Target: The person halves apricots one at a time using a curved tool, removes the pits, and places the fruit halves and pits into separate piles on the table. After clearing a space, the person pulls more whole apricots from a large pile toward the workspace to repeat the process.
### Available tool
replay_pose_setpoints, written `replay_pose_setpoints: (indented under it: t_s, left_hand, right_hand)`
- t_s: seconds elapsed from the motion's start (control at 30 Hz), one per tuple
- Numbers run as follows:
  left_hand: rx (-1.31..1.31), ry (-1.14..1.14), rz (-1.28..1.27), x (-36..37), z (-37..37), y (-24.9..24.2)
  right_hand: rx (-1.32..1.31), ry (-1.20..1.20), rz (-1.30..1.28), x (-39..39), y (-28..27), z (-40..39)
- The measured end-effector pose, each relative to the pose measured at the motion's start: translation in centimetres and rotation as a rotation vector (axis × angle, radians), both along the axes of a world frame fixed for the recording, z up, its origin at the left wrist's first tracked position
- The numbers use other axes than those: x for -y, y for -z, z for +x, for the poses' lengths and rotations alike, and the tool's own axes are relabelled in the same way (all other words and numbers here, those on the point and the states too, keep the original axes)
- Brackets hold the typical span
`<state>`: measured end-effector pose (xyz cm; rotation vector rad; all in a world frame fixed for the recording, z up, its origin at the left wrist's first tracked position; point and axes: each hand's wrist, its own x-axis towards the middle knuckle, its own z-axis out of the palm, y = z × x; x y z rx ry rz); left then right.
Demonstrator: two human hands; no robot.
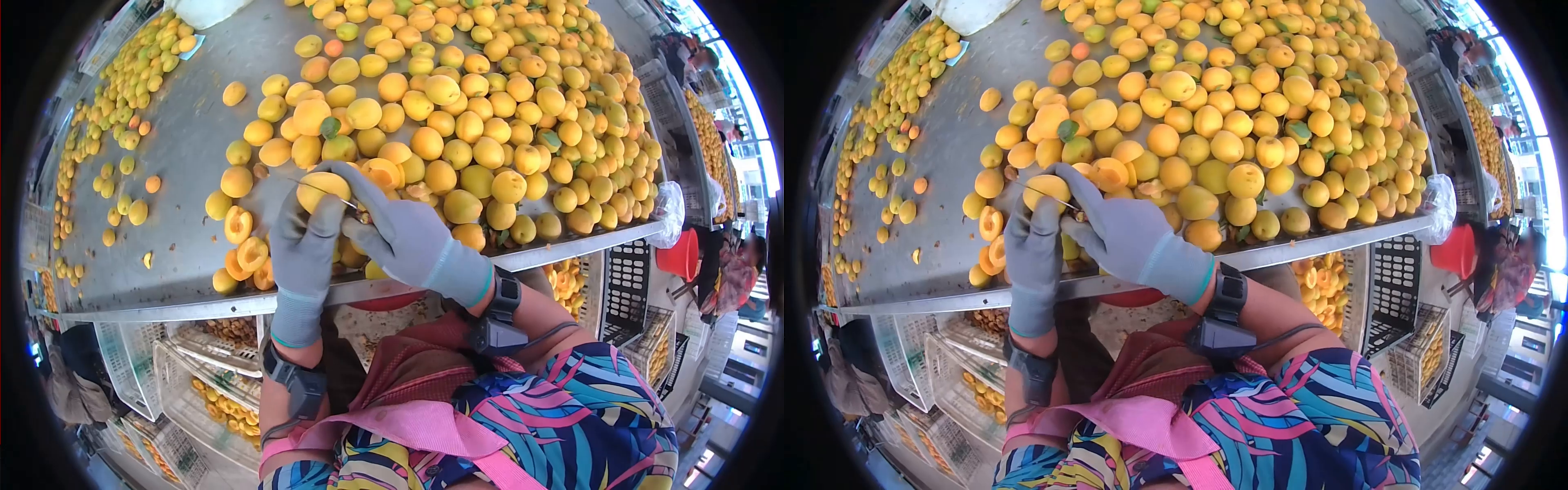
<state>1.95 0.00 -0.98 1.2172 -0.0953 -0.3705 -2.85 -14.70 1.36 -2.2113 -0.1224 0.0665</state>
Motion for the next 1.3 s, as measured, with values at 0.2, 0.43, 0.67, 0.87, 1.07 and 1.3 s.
replay_pose_setpoints:
  t_s: [0.2, 0.43, 0.67, 0.87, 1.07, 1.3]
  left_hand:
    - [0.328, 0.001, 0.182, 0.0, 0.2, -1.2]
    - [0.302, 0.087, 0.297, -0.8, 0.9, -0.9]
    - [0.290, 0.102, 0.273, -0.9, 0.1, -1.4]
    - [0.362, 0.136, 0.306, -1.5, -0.6, -0.8]
    - [0.351, 0.143, 0.297, -1.9, -0.4, -0.2]
    - [0.170, 0.021, 0.271, -1.1, -0.1, 0.2]
  right_hand:
    - [0.071, -0.010, -0.022, 0.0, 0.3, 0.0]
    - [-0.014, -0.057, -0.010, 0.2, -0.6, -0.3]
    - [-0.006, -0.179, 0.048, 1.3, -0.7, 0.1]
    - [-0.043, -0.274, 0.145, 2.0, -0.8, 0.0]
    - [0.049, -0.275, 0.187, 1.8, -0.1, 0.0]
    - [-0.028, -0.120, 0.080, 0.3, 0.0, 0.2]
